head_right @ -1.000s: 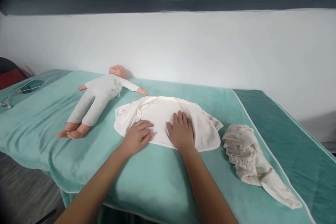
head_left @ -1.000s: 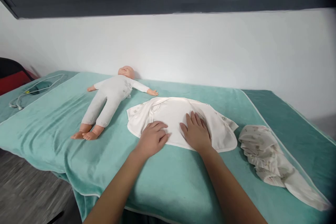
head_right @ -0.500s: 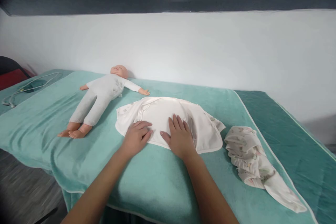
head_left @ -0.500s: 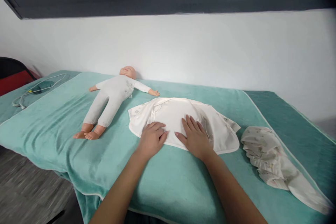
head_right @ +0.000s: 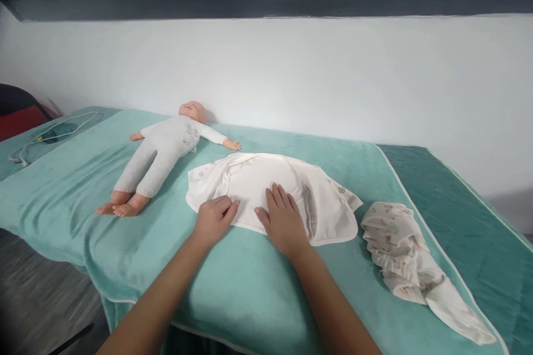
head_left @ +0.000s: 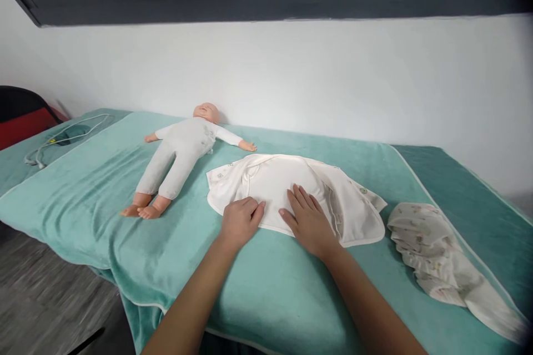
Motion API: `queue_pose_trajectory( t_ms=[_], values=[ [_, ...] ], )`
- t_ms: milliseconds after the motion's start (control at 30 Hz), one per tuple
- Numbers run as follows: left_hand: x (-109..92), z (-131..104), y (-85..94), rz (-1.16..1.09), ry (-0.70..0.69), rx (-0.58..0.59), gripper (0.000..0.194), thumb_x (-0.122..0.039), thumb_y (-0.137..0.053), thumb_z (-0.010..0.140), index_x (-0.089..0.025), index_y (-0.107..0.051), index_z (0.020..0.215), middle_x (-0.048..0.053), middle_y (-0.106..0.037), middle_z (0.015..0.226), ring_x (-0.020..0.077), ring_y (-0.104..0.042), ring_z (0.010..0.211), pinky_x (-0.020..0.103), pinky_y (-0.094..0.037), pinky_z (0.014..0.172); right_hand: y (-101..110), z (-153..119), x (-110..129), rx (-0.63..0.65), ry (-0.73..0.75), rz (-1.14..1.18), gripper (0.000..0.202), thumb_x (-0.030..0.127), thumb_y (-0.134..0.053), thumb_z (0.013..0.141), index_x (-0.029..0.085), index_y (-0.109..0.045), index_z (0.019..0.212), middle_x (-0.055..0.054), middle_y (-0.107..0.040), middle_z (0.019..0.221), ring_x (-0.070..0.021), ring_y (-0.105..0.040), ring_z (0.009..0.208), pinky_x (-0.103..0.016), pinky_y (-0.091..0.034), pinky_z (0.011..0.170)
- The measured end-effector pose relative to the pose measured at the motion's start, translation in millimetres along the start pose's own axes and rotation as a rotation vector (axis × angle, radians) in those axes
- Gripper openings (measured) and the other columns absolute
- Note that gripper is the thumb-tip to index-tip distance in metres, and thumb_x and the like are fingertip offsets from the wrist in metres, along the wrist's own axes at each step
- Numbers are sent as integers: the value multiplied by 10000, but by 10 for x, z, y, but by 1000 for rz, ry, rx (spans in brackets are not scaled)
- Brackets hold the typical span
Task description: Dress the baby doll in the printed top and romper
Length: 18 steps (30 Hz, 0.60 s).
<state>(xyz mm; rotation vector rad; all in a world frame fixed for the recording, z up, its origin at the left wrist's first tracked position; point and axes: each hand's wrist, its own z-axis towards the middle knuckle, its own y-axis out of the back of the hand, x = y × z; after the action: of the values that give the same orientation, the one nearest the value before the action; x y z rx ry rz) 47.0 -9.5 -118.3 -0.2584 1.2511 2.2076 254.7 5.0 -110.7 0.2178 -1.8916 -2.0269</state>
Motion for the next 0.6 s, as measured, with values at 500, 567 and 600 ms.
queue_pose_trajectory(
  t_ms=[500,567,600],
  values=[
    [36,7,-30,62,-24,-134,421,-290,-456,1001,-185,-480,594,-11,-547,528,105,-470,504,294,-267,559,-134,793,433,25,73,13,655,431,-248,1049,3,-362,1532,-176,-224,1638,-275,-179,1541,-419,-179,1247],
    [33,16,-22,46,-24,-138,424,-285,-456,1003,-185,-468,591,-13,-536,521,102,-464,501,292,-269,555,-149,887,483,43,107,32,655,428,-240,1049,3,-357,1533,-171,-219,1640,-269,-173,1543,-416,-174,1247],
    [31,19,-20,39,-25,-133,424,-286,-457,1003,-185,-465,592,-14,-532,520,101,-464,501,291,-272,554,-157,944,503,54,117,43,652,426,-236,1049,8,-352,1537,-165,-215,1643,-263,-170,1544,-413,-173,1247]
  ],
)
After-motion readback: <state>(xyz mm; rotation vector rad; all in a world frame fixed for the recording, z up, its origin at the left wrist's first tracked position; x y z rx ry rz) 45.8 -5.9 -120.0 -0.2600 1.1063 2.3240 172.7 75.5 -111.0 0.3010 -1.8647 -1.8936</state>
